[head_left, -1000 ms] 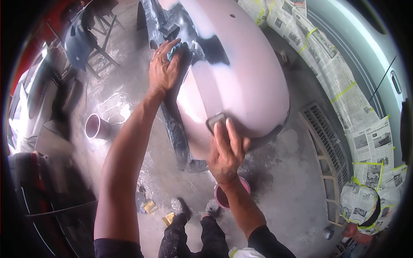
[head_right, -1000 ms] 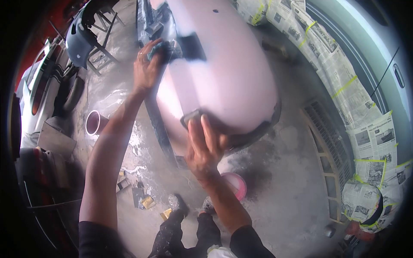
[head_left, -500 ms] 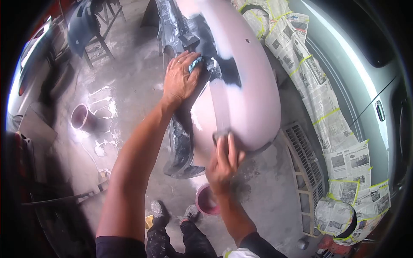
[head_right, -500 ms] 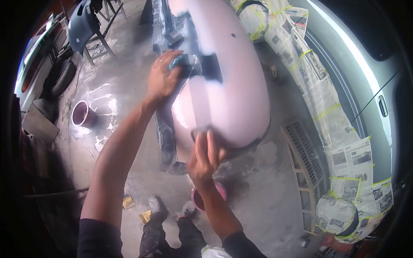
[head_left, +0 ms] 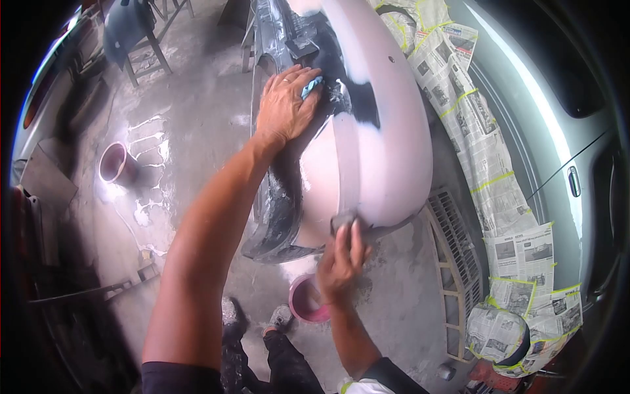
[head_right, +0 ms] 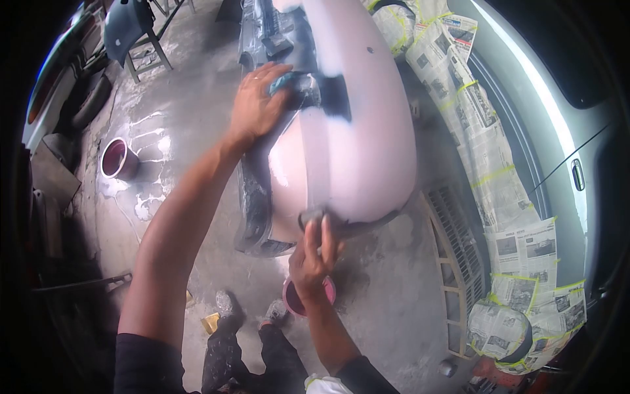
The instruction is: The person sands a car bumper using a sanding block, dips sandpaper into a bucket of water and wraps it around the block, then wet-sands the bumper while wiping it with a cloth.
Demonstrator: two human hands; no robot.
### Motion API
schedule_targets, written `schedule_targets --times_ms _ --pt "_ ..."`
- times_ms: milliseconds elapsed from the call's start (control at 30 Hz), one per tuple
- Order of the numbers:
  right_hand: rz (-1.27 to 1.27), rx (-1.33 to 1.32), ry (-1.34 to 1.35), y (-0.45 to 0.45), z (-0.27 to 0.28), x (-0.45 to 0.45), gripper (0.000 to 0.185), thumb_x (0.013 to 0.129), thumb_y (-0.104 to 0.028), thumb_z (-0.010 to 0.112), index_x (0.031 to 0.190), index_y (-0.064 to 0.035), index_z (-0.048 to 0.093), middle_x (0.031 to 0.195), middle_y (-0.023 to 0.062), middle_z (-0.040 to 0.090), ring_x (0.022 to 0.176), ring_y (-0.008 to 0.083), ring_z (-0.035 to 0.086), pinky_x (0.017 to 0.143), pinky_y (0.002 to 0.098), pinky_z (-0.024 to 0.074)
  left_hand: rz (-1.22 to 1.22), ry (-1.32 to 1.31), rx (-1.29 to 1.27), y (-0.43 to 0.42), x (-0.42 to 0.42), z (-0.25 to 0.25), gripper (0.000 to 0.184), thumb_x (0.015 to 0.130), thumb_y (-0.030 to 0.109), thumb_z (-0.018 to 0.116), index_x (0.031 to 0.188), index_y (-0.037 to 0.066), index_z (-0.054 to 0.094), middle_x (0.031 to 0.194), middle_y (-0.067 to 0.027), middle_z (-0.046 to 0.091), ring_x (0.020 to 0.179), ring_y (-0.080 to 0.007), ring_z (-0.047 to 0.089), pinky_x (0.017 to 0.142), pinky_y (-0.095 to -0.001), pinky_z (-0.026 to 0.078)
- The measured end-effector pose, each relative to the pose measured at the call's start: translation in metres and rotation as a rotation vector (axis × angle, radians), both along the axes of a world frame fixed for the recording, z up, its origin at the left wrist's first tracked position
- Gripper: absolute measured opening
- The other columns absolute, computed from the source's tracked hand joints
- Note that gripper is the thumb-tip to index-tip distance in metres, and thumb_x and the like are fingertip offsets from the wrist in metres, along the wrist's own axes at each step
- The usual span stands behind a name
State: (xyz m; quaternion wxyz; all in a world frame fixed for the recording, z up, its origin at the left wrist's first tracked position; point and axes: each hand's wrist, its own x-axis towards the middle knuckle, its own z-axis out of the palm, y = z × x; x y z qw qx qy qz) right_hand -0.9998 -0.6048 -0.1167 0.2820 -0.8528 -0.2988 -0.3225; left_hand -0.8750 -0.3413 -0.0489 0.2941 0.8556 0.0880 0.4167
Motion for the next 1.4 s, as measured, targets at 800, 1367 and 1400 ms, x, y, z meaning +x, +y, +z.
schedule_targets --times_ms 800,1367,1400 --pt "0.003 -0.012 -0.020 0.004 0.029 0.008 0.032 0.088 -0.004 0.069 0.119 0.0028 0.070 0.126 0.0238 0.066 0.095 0.0319 0.059 0.083 0.0401 0.0474 -0.020 0.046 -0.058 -0.005 -0.007 -0.006 0.041 0.096 0.033 0.056 0.133 0.016 0.063 0.139 -0.0076 0.061 0.140 -0.0248 0.045 0.120 -0.0476 0.025" --pt "0.074 -0.055 -0.073 -0.011 0.030 0.024 0.030 0.090 -0.007 0.068 0.118 0.0038 0.071 0.123 0.0249 0.067 0.093 0.0343 0.061 0.083 0.0389 0.0489 -0.018 0.029 -0.037 0.000 -0.005 0.006 0.047 0.087 0.020 0.061 0.133 0.013 0.062 0.139 -0.0120 0.059 0.137 -0.0308 0.047 0.117 -0.0460 0.031" --pt "0.070 -0.048 -0.079 0.004 0.047 0.034 0.030 0.090 -0.007 0.068 0.118 0.0038 0.071 0.123 0.0249 0.067 0.093 0.0343 0.061 0.083 0.0389 0.0489 -0.015 0.059 -0.043 -0.002 -0.003 0.005 0.044 0.091 0.026 0.059 0.133 0.015 0.062 0.140 -0.0086 0.059 0.138 -0.0269 0.046 0.119 -0.0472 0.028"
